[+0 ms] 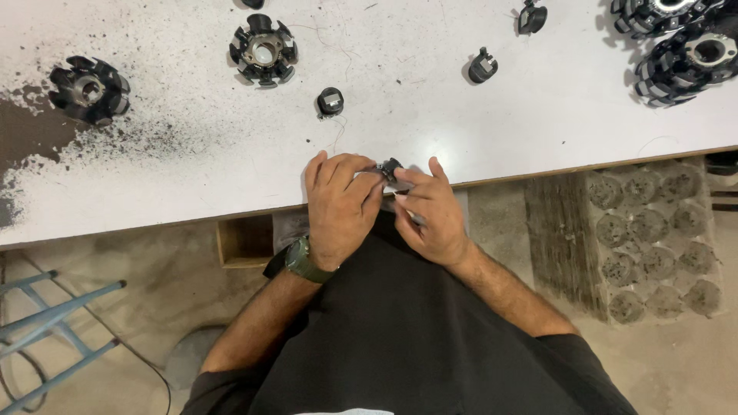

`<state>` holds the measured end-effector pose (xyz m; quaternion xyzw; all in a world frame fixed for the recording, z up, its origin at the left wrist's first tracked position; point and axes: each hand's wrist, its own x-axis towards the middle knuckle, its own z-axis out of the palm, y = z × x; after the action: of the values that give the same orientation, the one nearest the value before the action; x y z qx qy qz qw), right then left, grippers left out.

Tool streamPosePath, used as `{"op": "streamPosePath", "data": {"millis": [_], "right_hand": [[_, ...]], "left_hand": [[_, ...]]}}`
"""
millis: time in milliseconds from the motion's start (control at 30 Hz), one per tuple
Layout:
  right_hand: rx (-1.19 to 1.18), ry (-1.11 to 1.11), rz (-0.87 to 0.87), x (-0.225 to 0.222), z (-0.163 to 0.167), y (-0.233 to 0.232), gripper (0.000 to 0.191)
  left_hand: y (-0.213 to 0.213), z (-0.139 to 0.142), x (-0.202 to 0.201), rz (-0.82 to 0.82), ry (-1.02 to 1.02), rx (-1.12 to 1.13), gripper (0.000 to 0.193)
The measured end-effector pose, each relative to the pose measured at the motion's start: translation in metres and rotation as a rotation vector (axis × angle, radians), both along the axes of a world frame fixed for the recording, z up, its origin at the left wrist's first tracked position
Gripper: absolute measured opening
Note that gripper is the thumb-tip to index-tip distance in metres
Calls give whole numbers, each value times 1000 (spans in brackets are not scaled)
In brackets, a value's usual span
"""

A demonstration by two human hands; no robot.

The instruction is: The person sits at a workbench assembling omni wheels, pressing small black rollers into the slots of wheel hubs one at a time, using a small handheld tool to help seat each roller, and setting completed wheels aside with the growing pile of finished wheels.

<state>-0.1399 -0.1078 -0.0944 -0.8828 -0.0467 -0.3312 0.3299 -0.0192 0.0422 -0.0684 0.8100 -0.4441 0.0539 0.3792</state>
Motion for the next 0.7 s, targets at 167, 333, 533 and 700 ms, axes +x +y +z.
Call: {"op": "streamPosePath", "data": {"millis": [167, 333, 533, 700], "right_hand": [[0, -10, -16, 3, -1, 1, 37], [-34, 24, -62, 4, 3, 3, 35], [-18, 84, -73, 9, 13, 5, 30], [-102, 80, -173, -2, 30, -14, 31]], "left_hand": [[1, 3, 1, -39, 47, -15, 12], [4, 4, 2, -71, 94, -9, 12], [5, 9, 4, -79, 93, 23, 9], [12, 22, 14, 20, 67, 6, 17]]}}
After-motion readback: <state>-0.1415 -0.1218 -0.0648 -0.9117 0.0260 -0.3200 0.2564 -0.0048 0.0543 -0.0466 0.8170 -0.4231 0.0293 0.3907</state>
